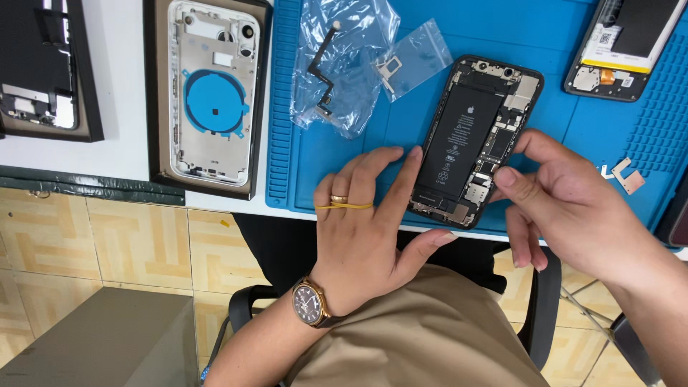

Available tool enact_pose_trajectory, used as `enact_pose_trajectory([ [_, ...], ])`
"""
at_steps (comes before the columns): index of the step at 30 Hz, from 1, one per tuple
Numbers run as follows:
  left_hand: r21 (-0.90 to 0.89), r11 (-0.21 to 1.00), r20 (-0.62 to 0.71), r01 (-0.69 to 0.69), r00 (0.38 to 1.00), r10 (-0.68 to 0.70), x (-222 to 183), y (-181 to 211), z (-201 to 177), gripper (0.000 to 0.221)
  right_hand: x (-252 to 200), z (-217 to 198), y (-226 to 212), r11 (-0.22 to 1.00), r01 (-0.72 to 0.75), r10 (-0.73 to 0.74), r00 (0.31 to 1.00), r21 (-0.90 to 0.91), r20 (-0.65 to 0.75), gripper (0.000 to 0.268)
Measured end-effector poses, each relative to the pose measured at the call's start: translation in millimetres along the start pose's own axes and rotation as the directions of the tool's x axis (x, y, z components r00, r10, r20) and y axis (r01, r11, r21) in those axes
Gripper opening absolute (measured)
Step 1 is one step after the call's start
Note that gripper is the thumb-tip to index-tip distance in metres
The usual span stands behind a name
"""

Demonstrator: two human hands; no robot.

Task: The person handles a disassembled smartphone and a separate white phone housing on a blue work mat. They use a screwdriver to remove screws from the phone's internal frame and manipulate small components and plastic bags containing parts.

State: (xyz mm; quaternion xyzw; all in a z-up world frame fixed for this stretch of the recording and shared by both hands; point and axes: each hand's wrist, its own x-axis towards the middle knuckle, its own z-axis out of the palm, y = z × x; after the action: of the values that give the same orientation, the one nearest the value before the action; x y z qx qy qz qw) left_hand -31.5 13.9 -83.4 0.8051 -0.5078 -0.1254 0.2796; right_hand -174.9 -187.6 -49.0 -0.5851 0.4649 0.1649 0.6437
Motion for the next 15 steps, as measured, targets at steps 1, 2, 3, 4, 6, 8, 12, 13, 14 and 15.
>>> enact_pose_trajectory([
  [1,0.002,1.0,0.011,0.012,1.0,-0.012,1,0,-1,0.079,0,-1,-1,0.999,0.026,-0.025,0.999,-0.023,0.023,0.04],
  [2,0.006,1.0,0.015,0.009,1.0,-0.009,2,0,0,0.079,1,-1,-2,0.999,0.028,-0.027,0.999,-0.017,0.023,0.04],
  [3,0.008,1.0,0.014,0.015,1.0,-0.015,1,1,0,0.078,0,0,-3,1.0,0.008,-0.008,1.0,-0.011,0.026,0.039],
  [4,0.01,1.0,0.014,0.021,1.0,-0.021,1,1,0,0.078,-1,0,-3,1.0,-0.012,0.012,1.0,-0.005,0.029,0.039],
  [6,0.017,0.999,0.01,0.043,0.999,-0.044,4,7,0,0.087,-2,3,-3,0.992,-0.051,0.048,0.998,0.112,0.028,0.037],
  [8,0.033,0.996,0.003,0.078,0.997,-0.079,6,14,-3,0.097,-5,6,0,0.971,-0.09,0.082,0.996,0.223,0.046,0.035],
  [12,0.096,0.977,0.014,0.191,0.981,-0.194,13,22,-5,0.105,-13,9,11,0.876,-0.112,0.067,0.991,0.469,0.112,0.05],
  [13,0.127,0.974,-0.009,0.187,0.982,-0.187,14,23,-4,0.096,-15,10,15,0.869,-0.165,0.154,0.986,0.466,0.062,0.053],
  [14,0.133,0.975,-0.012,0.175,0.984,-0.175,14,21,-4,0.096,-15,11,20,0.868,-0.154,0.144,0.988,0.473,0.057,0.053],
  [15,0.126,0.978,-0.005,0.167,0.986,-0.168,15,20,-4,0.09,-15,11,24,0.9,-0.064,0.033,0.996,0.432,0.078,0.063],
])
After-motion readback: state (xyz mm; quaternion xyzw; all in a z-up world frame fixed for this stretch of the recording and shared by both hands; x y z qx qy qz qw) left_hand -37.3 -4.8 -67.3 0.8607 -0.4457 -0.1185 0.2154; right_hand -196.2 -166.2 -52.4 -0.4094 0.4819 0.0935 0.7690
